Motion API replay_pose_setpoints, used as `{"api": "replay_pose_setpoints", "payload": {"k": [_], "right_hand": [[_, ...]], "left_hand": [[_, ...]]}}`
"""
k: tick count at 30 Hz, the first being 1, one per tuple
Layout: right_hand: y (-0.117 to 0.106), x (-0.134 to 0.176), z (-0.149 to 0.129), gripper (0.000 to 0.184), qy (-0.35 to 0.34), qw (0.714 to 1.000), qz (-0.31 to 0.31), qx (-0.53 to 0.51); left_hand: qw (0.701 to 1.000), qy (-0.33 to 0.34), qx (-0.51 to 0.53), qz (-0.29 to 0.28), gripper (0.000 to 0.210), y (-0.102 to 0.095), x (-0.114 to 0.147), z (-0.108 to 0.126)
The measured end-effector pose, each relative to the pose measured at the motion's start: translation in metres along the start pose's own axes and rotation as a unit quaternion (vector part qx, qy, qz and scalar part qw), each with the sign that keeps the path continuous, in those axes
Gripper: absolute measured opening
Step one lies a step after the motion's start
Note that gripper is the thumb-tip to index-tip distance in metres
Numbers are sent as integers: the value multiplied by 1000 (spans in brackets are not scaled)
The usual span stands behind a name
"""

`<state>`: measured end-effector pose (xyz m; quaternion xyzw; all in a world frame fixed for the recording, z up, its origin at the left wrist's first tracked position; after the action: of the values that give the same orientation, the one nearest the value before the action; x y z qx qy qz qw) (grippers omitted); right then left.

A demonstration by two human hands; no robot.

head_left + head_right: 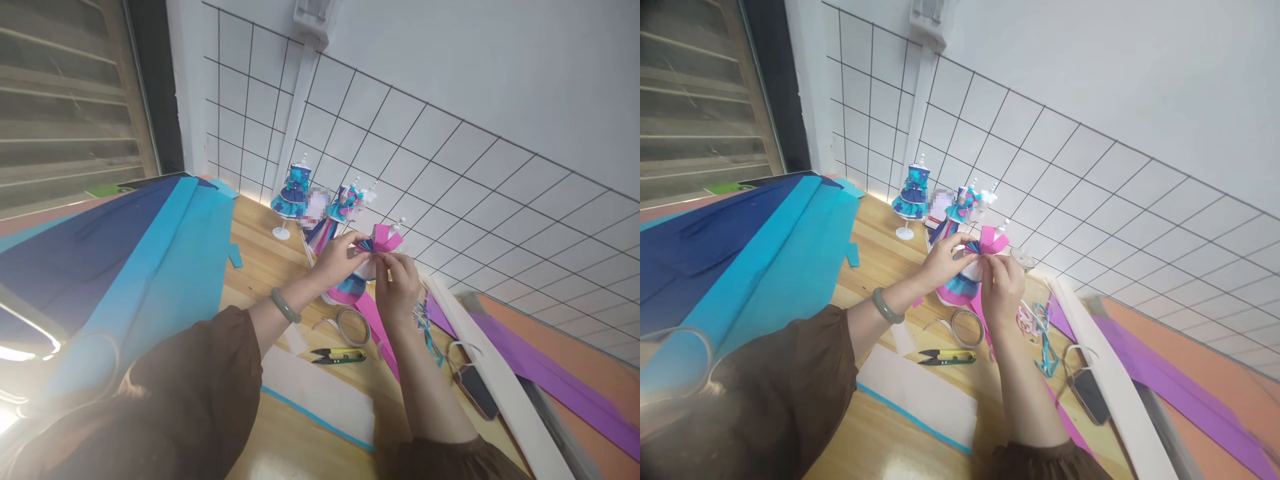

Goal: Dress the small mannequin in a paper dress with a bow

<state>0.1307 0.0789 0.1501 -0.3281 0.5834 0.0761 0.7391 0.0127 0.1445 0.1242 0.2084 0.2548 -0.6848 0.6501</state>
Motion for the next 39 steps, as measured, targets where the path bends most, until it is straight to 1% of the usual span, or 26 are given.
{"api": "replay_pose_setpoints", "payload": {"k": [5, 12, 17, 21, 23, 26, 28, 31, 33, 36, 37, 39], "right_hand": [[-1, 2, -4, 18, -32, 999, 0, 0], [1, 7, -7, 25, -76, 994, -22, 69], [4, 10, -10, 27, -121, 981, -42, 144], [6, 11, -10, 28, -126, 981, -50, 141], [4, 10, -8, 26, -100, 989, -40, 103], [-1, 8, -3, 24, -38, 999, -2, 10], [-4, 7, 1, 20, 8, 999, 20, -39], [-6, 7, 11, 13, 87, 993, 39, -68], [-7, 7, 19, 20, 144, 985, 52, -78], [0, 11, 35, 41, 222, 965, 62, -122], [4, 13, 40, 46, 242, 958, 59, -144], [14, 15, 46, 48, 267, 944, 44, -189]], "left_hand": [[1000, -4, 2, 10, 26, -2, 0, 1], [1000, -8, 16, 9, 25, -3, -1, 2], [998, -30, 52, 0, 24, -2, -2, -2], [996, -39, 77, -2, 25, -1, -3, -6], [995, -37, 89, -5, 27, 0, -3, -8], [995, -33, 97, -7, 29, 1, -4, -10], [994, -33, 101, -8, 30, 2, -4, -11], [993, -37, 108, -9, 31, 2, -4, -11], [993, -39, 112, -10, 31, 2, -3, -10], [993, -38, 113, -12, 31, 2, -4, -9], [993, -37, 111, -12, 31, 2, -4, -9], [993, -37, 108, -12, 31, 2, -4, -9]]}}
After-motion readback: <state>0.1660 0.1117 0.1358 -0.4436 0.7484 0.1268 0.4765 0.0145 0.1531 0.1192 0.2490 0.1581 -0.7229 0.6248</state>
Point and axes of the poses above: each hand's wrist, its own x-axis away from the middle knuckle, its own y-axis out of the palm, z = x × y, the point moved 9 cm from there along -x, towards the middle knuckle, and after that the axes turned 8 degrees about -y, right-handed, at the moved point
